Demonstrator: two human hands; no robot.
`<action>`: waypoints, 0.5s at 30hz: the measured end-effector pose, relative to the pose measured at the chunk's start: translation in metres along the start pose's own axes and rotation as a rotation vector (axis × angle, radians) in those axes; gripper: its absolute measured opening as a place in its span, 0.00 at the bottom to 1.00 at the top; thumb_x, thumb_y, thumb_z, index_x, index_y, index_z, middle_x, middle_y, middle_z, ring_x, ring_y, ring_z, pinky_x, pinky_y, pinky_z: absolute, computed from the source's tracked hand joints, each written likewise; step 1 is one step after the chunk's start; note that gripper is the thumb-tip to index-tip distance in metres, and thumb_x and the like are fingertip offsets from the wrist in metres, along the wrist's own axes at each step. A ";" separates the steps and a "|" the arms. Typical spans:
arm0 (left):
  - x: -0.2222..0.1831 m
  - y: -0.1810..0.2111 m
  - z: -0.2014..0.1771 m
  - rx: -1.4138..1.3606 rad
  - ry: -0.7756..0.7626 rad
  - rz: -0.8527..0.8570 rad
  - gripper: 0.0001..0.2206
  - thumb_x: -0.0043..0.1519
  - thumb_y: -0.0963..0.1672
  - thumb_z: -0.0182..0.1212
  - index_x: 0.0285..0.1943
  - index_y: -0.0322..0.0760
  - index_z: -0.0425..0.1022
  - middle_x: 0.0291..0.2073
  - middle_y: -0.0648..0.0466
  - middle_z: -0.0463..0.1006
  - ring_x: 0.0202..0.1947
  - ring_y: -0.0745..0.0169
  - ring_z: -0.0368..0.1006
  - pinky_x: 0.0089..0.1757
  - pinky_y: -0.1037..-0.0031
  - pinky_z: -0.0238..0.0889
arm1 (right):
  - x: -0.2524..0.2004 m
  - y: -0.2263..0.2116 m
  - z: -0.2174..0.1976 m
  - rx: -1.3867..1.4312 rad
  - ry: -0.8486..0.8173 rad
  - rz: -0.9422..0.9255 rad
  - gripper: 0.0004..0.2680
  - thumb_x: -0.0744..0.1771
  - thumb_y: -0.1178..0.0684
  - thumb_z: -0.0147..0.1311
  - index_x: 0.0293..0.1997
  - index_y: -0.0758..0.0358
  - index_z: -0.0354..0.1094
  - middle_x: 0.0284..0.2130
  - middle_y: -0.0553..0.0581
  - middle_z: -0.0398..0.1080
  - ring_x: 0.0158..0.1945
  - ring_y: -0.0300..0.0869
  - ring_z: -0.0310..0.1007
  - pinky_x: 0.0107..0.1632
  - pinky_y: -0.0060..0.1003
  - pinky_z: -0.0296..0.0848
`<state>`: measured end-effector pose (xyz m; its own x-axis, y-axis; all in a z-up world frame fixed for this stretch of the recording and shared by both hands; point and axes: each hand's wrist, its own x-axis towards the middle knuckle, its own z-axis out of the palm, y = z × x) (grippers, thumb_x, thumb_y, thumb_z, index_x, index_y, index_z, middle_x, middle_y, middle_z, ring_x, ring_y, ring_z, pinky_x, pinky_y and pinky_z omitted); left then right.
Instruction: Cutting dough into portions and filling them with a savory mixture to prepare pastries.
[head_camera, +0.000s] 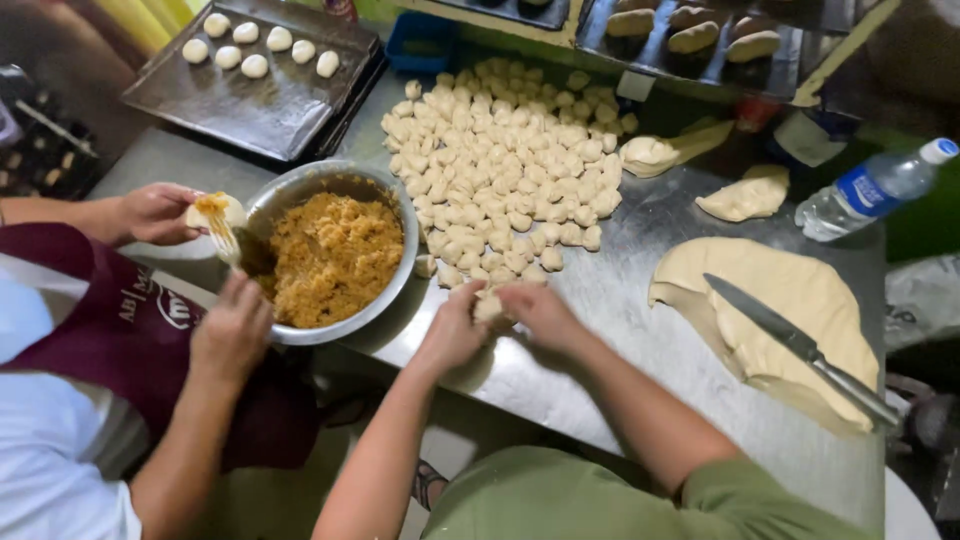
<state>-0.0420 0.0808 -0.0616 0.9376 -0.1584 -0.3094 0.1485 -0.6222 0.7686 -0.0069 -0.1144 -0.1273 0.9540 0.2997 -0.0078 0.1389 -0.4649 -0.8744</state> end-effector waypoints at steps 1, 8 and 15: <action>-0.008 0.006 0.000 -0.072 0.015 0.048 0.31 0.57 0.42 0.62 0.73 0.43 0.65 0.55 0.37 0.78 0.60 0.38 0.72 0.61 0.55 0.66 | -0.024 -0.021 0.020 0.148 -0.021 0.101 0.14 0.70 0.43 0.54 0.62 0.45 0.74 0.36 0.54 0.82 0.45 0.44 0.81 0.51 0.43 0.78; 0.024 -0.061 0.060 -0.448 0.366 0.356 0.03 0.62 0.45 0.69 0.40 0.46 0.86 0.24 0.53 0.82 0.31 0.59 0.79 0.39 0.69 0.73 | -0.047 -0.014 0.056 0.622 0.397 0.281 0.10 0.70 0.58 0.49 0.55 0.60 0.76 0.32 0.67 0.80 0.27 0.44 0.82 0.28 0.36 0.82; 0.075 -0.059 0.083 0.289 0.851 0.686 0.15 0.66 0.52 0.53 0.27 0.48 0.69 0.17 0.55 0.68 0.22 0.50 0.75 0.26 0.61 0.68 | -0.041 -0.041 0.027 -0.265 0.399 -0.109 0.11 0.71 0.42 0.46 0.42 0.54 0.73 0.31 0.62 0.76 0.40 0.59 0.79 0.40 0.51 0.78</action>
<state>-0.0067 0.0419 -0.1763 0.7185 -0.0296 0.6949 -0.4546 -0.7761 0.4370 -0.0584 -0.0852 -0.1045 0.9502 0.0397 0.3090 0.2570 -0.6604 -0.7056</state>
